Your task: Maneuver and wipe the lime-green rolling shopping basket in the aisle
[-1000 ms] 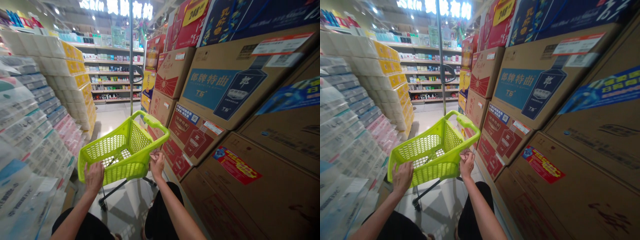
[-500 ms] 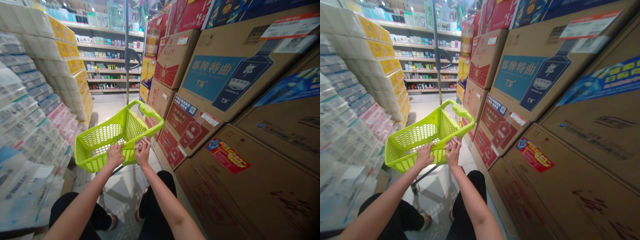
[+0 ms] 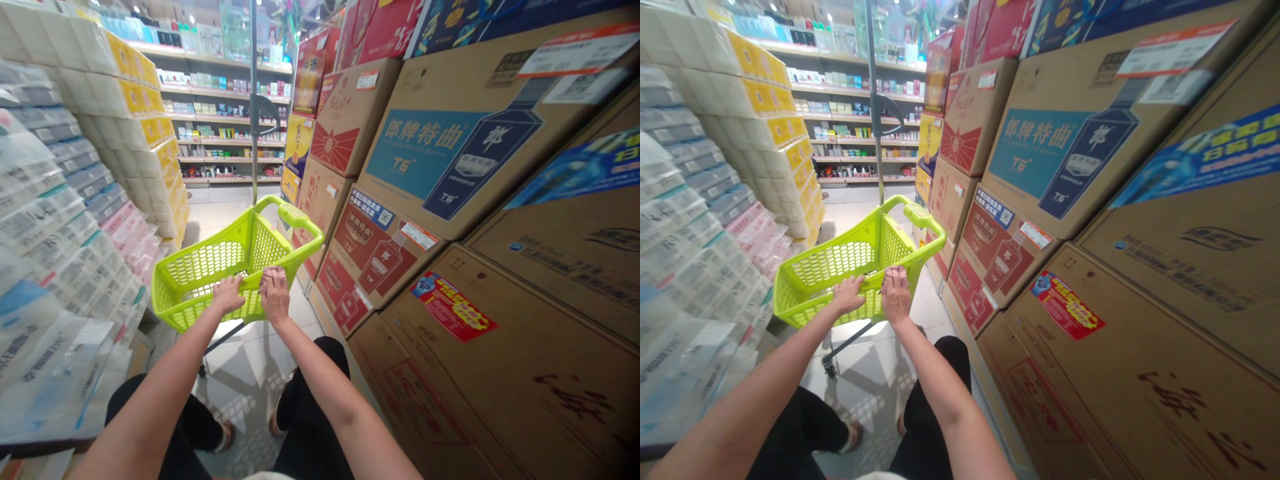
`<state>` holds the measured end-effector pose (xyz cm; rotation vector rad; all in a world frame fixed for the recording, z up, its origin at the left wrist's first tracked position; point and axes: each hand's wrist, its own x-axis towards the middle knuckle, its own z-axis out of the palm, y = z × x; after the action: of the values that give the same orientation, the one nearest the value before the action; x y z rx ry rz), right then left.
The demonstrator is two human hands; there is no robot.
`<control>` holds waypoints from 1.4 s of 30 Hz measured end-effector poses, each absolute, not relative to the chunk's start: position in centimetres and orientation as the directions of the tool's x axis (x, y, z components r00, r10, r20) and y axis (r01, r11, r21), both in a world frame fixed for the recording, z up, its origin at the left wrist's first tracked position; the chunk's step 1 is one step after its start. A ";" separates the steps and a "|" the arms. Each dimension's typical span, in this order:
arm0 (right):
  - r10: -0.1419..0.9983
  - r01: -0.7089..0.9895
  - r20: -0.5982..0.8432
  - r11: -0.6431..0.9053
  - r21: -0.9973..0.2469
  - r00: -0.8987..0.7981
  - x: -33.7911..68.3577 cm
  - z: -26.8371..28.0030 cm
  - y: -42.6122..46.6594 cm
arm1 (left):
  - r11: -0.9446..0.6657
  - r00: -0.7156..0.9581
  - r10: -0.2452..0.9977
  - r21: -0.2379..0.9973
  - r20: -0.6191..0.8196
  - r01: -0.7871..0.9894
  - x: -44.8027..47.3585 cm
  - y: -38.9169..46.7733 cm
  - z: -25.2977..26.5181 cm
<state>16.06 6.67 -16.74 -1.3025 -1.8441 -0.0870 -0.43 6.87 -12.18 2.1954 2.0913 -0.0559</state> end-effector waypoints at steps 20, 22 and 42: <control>0.797 0.869 0.483 0.476 -0.135 -0.361 17.0 -15.5 7.2 | -0.097 0.123 0.965 0.121 -0.231 0.988 -9.1 3.8 -13.2; 0.816 0.894 0.486 0.426 -0.138 -0.314 18.9 -14.7 8.1 | -0.084 0.117 0.960 0.136 -0.255 0.987 -10.4 3.4 -13.4; 0.679 0.723 0.506 0.675 -0.146 -0.532 14.4 -18.0 4.4 | -0.127 0.178 0.972 0.298 -0.152 0.946 -10.2 0.0 -16.5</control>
<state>14.44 4.41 -18.04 -1.0799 -2.3557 -0.1098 -10.22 0.03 -16.53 2.1354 1.8225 0.1132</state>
